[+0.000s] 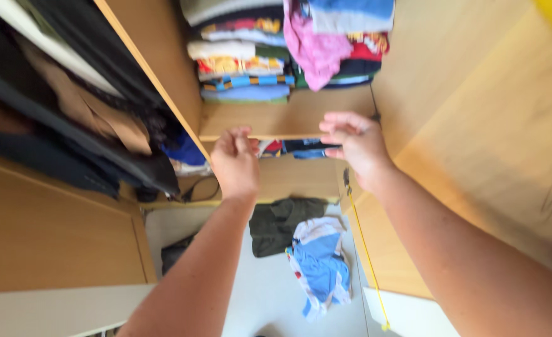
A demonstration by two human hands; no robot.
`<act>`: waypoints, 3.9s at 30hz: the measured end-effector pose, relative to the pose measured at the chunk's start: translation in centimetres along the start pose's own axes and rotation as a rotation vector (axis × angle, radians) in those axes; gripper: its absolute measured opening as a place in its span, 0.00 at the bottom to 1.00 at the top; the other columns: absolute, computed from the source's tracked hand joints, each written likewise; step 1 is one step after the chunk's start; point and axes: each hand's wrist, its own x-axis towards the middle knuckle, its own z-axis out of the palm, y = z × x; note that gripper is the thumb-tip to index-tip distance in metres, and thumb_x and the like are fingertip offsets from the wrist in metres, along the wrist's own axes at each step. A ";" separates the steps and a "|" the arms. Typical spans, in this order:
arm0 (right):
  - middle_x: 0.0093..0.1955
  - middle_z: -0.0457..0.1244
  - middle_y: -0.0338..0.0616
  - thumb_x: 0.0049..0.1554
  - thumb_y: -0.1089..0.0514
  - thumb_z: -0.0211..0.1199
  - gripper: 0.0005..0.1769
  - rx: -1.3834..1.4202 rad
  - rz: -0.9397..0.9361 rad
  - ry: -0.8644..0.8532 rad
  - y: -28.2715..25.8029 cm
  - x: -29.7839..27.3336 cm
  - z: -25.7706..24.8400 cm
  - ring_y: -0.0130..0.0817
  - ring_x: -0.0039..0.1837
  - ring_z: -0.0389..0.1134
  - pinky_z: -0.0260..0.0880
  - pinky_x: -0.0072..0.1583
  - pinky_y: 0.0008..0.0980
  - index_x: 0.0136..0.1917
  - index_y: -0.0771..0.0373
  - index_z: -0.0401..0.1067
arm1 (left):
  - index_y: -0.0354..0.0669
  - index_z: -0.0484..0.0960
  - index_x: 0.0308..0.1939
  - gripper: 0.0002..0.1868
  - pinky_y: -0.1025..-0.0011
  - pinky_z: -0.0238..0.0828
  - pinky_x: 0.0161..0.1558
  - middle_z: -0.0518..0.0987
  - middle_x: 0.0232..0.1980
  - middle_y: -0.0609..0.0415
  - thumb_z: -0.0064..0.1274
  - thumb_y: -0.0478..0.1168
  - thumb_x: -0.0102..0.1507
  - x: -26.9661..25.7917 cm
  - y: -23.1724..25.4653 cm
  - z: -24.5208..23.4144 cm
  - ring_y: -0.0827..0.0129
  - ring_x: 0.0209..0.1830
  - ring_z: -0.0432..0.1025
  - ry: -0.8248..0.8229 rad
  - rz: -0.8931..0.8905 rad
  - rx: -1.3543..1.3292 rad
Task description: The person folds various clothing items, including t-shirts, shorts, and pants, and places them into a wooden wardrobe. The person handles each item individually, folding them neatly before stacking them on a shelf.
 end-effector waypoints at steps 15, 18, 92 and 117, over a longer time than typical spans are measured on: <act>0.60 0.70 0.44 0.59 0.60 0.59 0.18 -0.137 0.405 0.082 27.7 -7.6 -6.6 0.37 0.59 0.72 0.75 0.55 0.40 0.63 0.60 0.73 | 0.43 0.82 0.54 0.14 0.70 0.78 0.44 0.83 0.50 0.56 0.50 0.37 0.65 -15.8 -21.1 -3.7 0.71 0.46 0.78 -0.188 -0.843 0.205; 0.60 0.69 0.44 0.58 0.62 0.58 0.19 -0.131 0.421 0.090 32.9 -7.8 -8.1 0.39 0.59 0.71 0.75 0.56 0.41 0.63 0.61 0.73 | 0.42 0.82 0.54 0.15 0.69 0.76 0.45 0.83 0.52 0.55 0.50 0.39 0.65 -17.5 -26.0 -3.8 0.71 0.47 0.77 -0.200 -0.914 0.192; 0.44 0.72 0.47 0.45 0.73 0.60 0.18 -0.099 0.283 0.003 27.8 -7.0 -5.4 0.37 0.46 0.73 0.73 0.50 0.36 0.49 0.68 0.77 | 0.38 0.89 0.46 0.24 0.62 0.80 0.46 0.89 0.44 0.45 0.66 0.41 0.46 -11.2 -13.3 0.5 0.59 0.43 0.84 -1.000 -0.496 0.719; 0.79 0.57 0.55 0.54 0.18 0.46 0.61 0.812 0.177 -0.603 0.1 -11.2 1.5 0.48 0.78 0.59 0.60 0.77 0.47 0.82 0.66 0.53 | 0.32 0.75 0.63 0.30 0.49 0.70 0.65 0.81 0.58 0.39 0.57 0.44 0.59 -5.2 6.7 -1.8 0.48 0.58 0.76 -0.853 -0.957 -1.039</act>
